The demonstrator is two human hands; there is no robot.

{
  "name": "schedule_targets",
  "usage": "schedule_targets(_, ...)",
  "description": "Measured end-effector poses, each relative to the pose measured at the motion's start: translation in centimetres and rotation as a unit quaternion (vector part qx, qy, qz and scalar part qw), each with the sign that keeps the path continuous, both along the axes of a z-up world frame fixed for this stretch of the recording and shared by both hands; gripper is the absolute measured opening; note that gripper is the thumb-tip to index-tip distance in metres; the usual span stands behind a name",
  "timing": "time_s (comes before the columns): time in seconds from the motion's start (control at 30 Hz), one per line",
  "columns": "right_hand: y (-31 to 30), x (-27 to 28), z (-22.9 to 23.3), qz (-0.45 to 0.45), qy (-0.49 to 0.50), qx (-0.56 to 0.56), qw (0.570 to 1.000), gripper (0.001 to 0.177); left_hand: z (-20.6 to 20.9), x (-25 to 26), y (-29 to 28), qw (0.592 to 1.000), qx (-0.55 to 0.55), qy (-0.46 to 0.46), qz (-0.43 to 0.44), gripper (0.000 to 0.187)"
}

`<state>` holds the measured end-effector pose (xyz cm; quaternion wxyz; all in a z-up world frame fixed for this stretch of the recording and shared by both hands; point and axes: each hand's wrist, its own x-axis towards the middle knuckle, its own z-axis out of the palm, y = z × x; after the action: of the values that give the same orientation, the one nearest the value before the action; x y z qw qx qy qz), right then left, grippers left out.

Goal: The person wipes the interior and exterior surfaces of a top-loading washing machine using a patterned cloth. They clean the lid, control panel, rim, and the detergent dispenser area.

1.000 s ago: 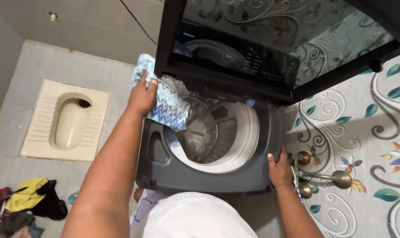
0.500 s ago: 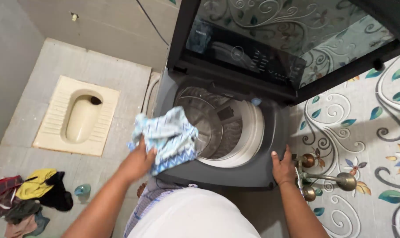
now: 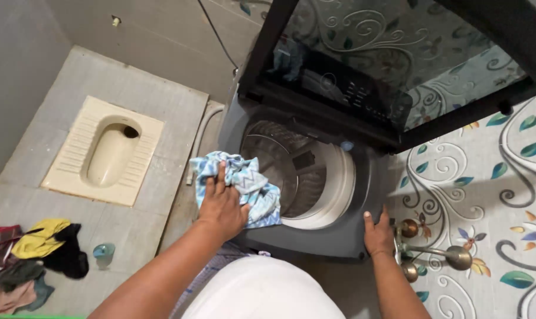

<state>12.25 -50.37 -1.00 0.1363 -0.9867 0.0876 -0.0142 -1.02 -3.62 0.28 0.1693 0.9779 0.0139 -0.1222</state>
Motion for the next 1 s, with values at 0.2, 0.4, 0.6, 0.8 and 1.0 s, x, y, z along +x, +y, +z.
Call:
schedule_targets(0.2,0.4,-0.2,0.6,-0.013,0.015,-0.019,1.000,0.079,2.1,-1.3,0.2,0.999,0.014,0.018,-0.045,0.072)
schedule_targets(0.4,0.1,-0.1,0.1,-0.010,0.012,-0.018,1.000,0.082,2.9,-1.8,-1.2,0.996,0.046,0.032,-0.066,0.078)
schedule_targets(0.6,0.0,-0.5,0.0,-0.005,-0.004,-0.010,1.000,0.082,0.2,-0.6,-0.5,0.998,0.004,-0.058,-0.005,0.073)
schedule_targets(0.8,0.7,-0.2,0.3,-0.028,0.018,-0.002,0.999,0.079,-2.4,-3.4,-0.1,0.994,-0.035,-0.105,0.003,0.027)
schedule_targets(1.0,0.2,-0.2,-0.3,-0.016,0.008,-0.033,0.999,0.079,-1.6,-4.8,-0.2,0.949,-0.054,-0.277,0.139,0.079)
